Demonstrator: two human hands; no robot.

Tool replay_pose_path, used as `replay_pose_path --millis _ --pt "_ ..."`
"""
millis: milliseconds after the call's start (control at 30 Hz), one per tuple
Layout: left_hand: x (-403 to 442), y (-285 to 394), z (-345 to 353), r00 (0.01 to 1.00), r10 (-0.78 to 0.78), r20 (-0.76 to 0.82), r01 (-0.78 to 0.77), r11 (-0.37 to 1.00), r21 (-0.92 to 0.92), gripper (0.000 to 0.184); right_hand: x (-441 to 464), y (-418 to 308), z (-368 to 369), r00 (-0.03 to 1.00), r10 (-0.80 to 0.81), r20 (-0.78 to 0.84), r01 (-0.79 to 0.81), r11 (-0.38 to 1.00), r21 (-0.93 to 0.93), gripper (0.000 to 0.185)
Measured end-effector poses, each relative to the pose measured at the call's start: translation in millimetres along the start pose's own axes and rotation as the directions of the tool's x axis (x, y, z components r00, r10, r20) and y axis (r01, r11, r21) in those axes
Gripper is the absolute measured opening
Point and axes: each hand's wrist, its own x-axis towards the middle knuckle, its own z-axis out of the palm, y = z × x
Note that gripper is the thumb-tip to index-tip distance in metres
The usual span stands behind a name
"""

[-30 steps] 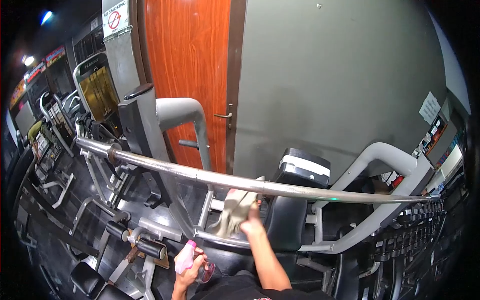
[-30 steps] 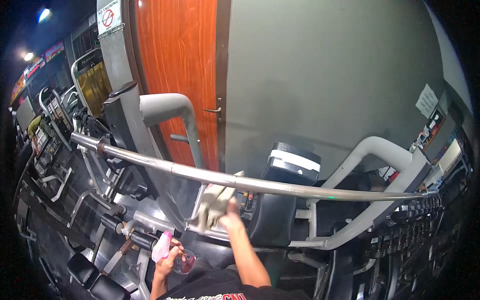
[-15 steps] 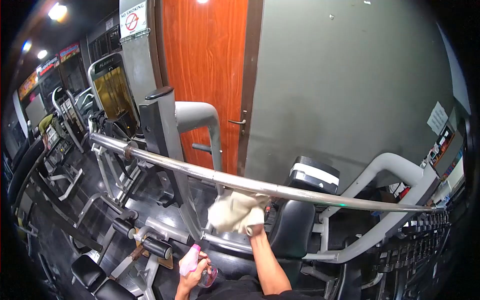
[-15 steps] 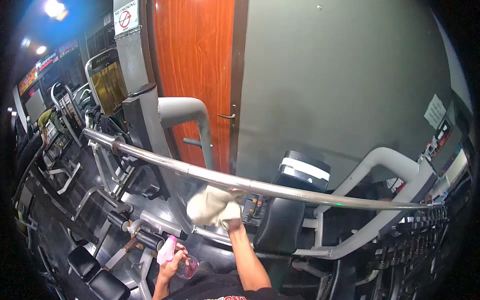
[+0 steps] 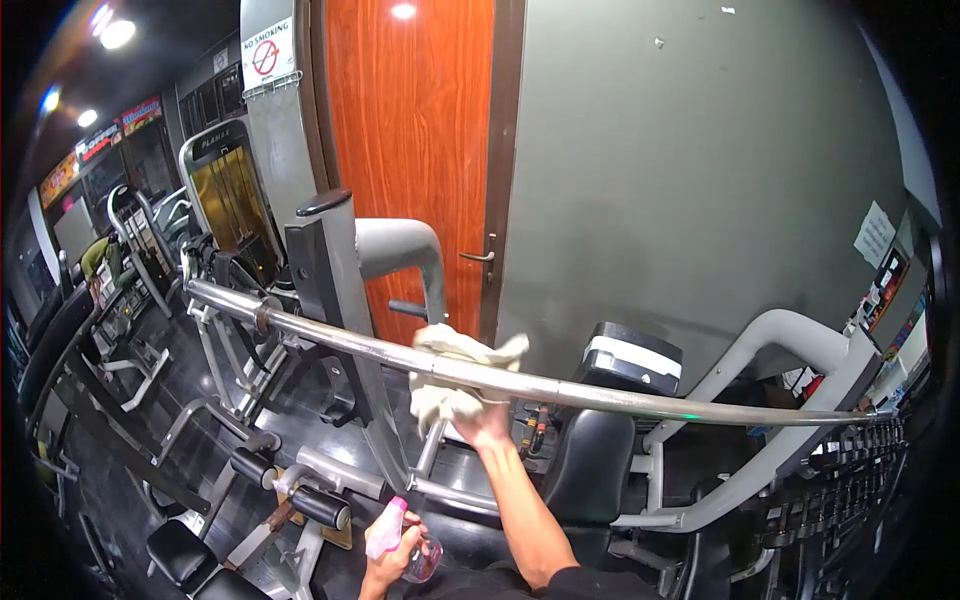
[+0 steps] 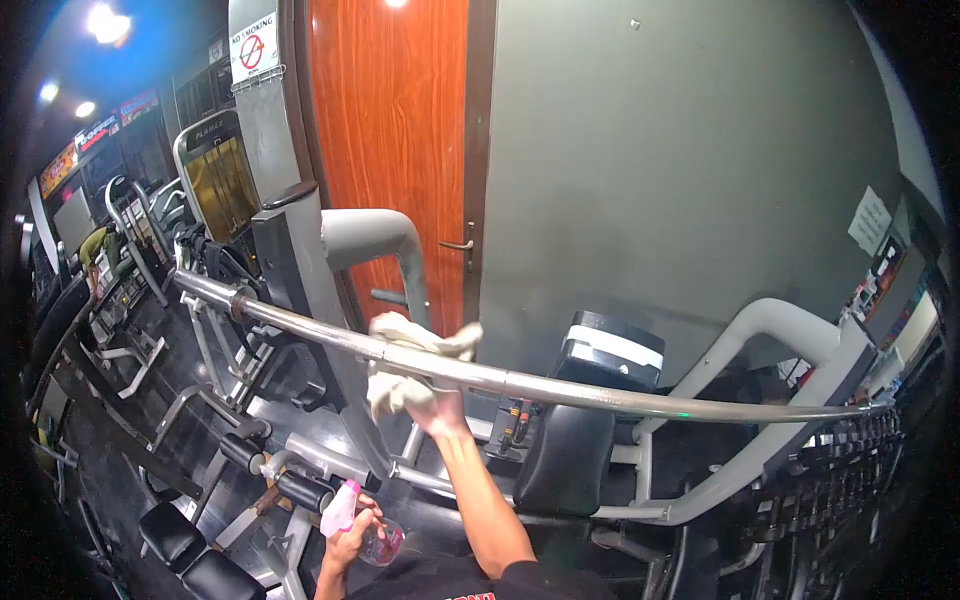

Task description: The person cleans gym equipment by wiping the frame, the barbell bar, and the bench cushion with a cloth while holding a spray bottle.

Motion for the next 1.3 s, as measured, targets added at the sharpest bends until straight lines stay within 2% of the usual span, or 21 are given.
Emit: replay_pose_path --millis 67,133,200,267,333,400,433,467,533,567,733,800,867,933,1000,1067,1133,1200,1233,1267,1300 --pt "2 -4 -2 1.000 -0.007 -0.005 0.007 1.000 -0.025 0.014 -57 20 -91 0.994 0.054 0.100 -0.072 0.980 0.187 0.038" --pt "4 -8 -4 0.999 -0.032 -0.012 0.031 0.999 -0.044 0.014 -99 26 -77 0.959 -0.091 -0.270 0.152 0.965 0.212 0.033" --pt "9 -1 1 0.999 -0.041 -0.013 0.041 0.999 -0.033 0.014 -129 20 -10 0.872 -0.416 -0.258 0.400 0.910 -0.114 0.036" --pt "15 -5 2 0.999 -0.037 0.019 0.037 0.999 0.002 0.014 -161 -2 4 0.728 -0.518 -0.449 0.367 0.847 -0.384 0.043" --pt "21 0 9 0.995 -0.063 0.077 0.060 0.997 0.043 0.014 -158 -26 40 0.505 -0.817 -0.279 0.546 0.553 -0.630 0.052" --pt "27 3 16 0.989 -0.081 0.127 0.074 0.996 0.058 0.015 -144 -61 63 0.431 -0.900 -0.059 0.600 0.335 -0.726 0.041" --pt "28 3 18 0.982 -0.090 0.164 0.078 0.994 0.077 0.015 -126 -81 82 0.375 -0.858 0.351 0.332 -0.230 -0.915 0.035" --pt "29 1 20 0.980 -0.092 0.176 0.079 0.994 0.080 0.015 -110 -96 102 0.460 -0.596 0.658 0.004 -0.740 -0.673 0.029" --pt "33 -2 24 0.971 -0.048 0.233 0.034 0.997 0.062 0.017 -91 -89 88 0.787 -0.484 0.382 -0.322 -0.851 -0.416 0.024" --pt "33 -3 23 0.964 -0.062 0.259 0.050 0.997 0.053 0.017 -86 -74 82 0.721 -0.520 0.458 -0.351 -0.844 -0.405 0.040" --pt "33 -4 19 0.979 -0.084 0.184 0.083 0.996 0.011 0.014 -117 -38 59 0.700 -0.558 0.445 -0.293 -0.793 -0.534 0.050" --pt "31 -9 17 0.980 -0.073 0.183 0.074 0.997 0.005 0.014 -132 -25 36 0.745 -0.601 0.289 -0.180 -0.598 -0.781 0.044" --pt "28 -3 18 0.980 -0.068 0.189 0.067 0.998 0.010 0.014 -139 -15 25 0.632 -0.775 -0.010 -0.169 -0.126 -0.978 0.033" --pt "30 -2 17 0.980 -0.056 0.189 0.055 0.998 0.012 0.014 -143 -18 21 0.402 -0.914 -0.062 0.014 0.074 -0.997 0.019" --pt "28 -3 12 0.984 -0.080 0.156 0.086 0.996 -0.027 0.014 -144 -27 45 0.269 -0.949 0.167 0.050 -0.159 -0.986 0.020" --pt "31 1 10 0.986 -0.075 0.149 0.078 0.997 -0.014 0.014 -120 -44 76 0.115 -0.877 0.466 0.493 -0.357 -0.793 0.022" --pt "31 3 6 0.984 -0.068 0.166 0.068 0.998 0.007 0.014 -100 -71 107 0.044 -0.685 0.727 0.146 -0.715 -0.683 0.022" --pt "31 4 3 0.983 -0.071 0.169 0.072 0.997 0.004 0.014 -83 -91 114 0.398 -0.575 0.715 -0.115 -0.804 -0.583 0.023" --pt "32 6 2 0.982 -0.068 0.178 0.069 0.998 0.002 0.013 -68 -90 111 0.607 -0.546 0.578 -0.225 -0.815 -0.534 0.023" --pt "34 6 0 0.981 -0.066 0.183 0.066 0.998 0.005 0.013 -60 -79 95 0.745 -0.476 0.468 -0.297 -0.864 -0.405 0.022" --pt "34 5 -2 0.979 -0.062 0.193 0.065 0.998 -0.006 0.013 -55 -69 89 0.732 -0.486 0.478 -0.314 -0.862 -0.397 0.024"
